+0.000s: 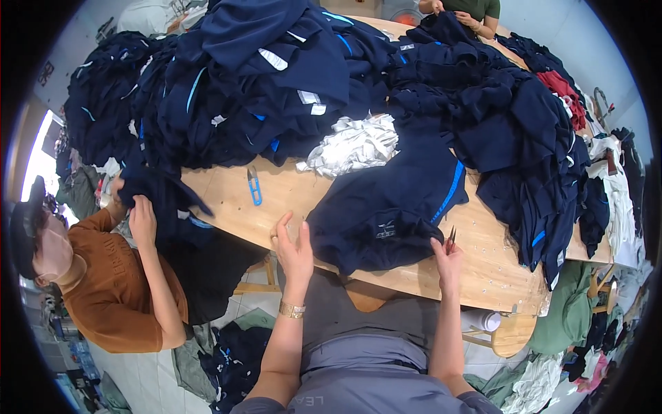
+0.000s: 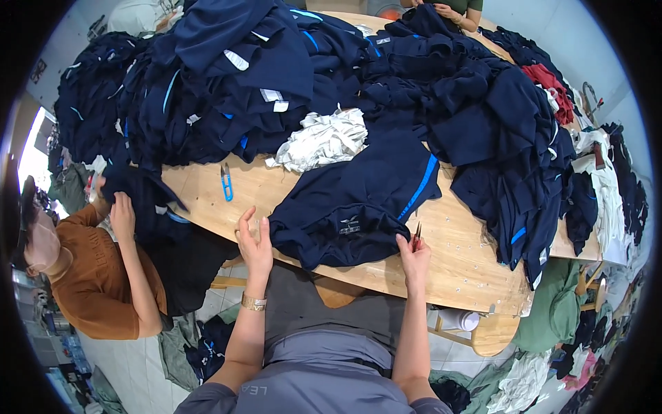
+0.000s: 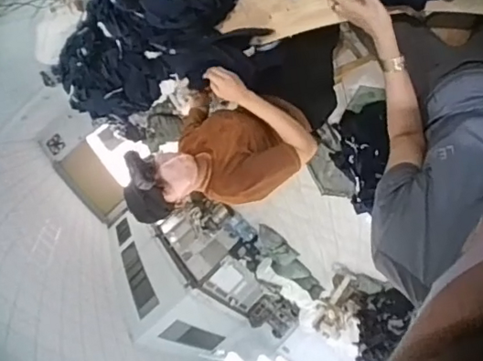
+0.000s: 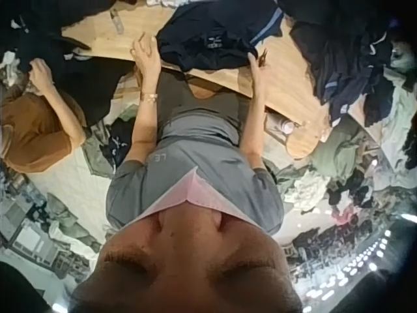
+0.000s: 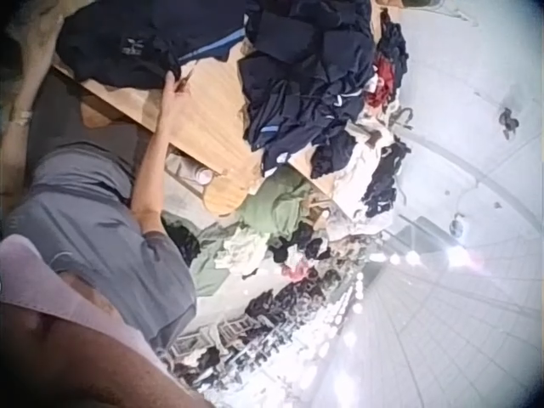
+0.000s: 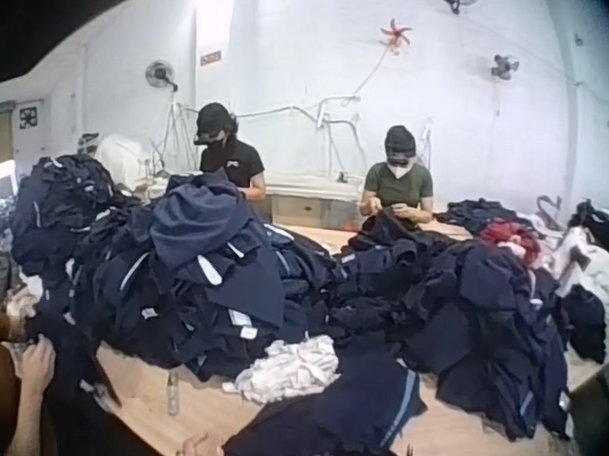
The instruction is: Trimming loose threads and inspecting labels on navy blue shirts using thread snips.
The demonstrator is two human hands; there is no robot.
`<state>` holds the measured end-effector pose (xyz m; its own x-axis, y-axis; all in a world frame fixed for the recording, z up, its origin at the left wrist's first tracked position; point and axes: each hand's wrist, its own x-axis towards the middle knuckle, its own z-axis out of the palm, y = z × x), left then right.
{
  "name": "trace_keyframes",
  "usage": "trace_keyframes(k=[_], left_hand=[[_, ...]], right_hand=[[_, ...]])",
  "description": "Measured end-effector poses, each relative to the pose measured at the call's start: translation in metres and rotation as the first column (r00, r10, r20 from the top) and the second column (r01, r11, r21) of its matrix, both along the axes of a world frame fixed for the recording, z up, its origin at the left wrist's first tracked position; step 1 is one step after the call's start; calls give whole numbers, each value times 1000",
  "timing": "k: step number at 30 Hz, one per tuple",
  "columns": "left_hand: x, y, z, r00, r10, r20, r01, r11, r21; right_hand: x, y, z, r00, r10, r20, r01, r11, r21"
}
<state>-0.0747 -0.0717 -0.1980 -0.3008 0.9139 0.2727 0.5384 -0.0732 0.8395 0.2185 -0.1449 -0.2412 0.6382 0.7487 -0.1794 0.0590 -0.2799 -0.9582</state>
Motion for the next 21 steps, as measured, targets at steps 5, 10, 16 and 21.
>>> trace_keyframes(k=[5,10,16,21], left_hand=[[31,18,36,815,-453,-362,504,861,58],[45,42,1,518,-678,-522,646,710,-282],[39,72,9,681,-732,7,687,636,-352],[34,80,17,605,-793,78,796,601,-71]], right_hand=[[0,3,3,999,-1,-45,1,1000,3],[-1,6,-22,990,-31,-135,34,999,22],[-1,3,-16,987,-72,-142,70,997,-19],[6,2,-15,989,-41,-145,44,999,18]])
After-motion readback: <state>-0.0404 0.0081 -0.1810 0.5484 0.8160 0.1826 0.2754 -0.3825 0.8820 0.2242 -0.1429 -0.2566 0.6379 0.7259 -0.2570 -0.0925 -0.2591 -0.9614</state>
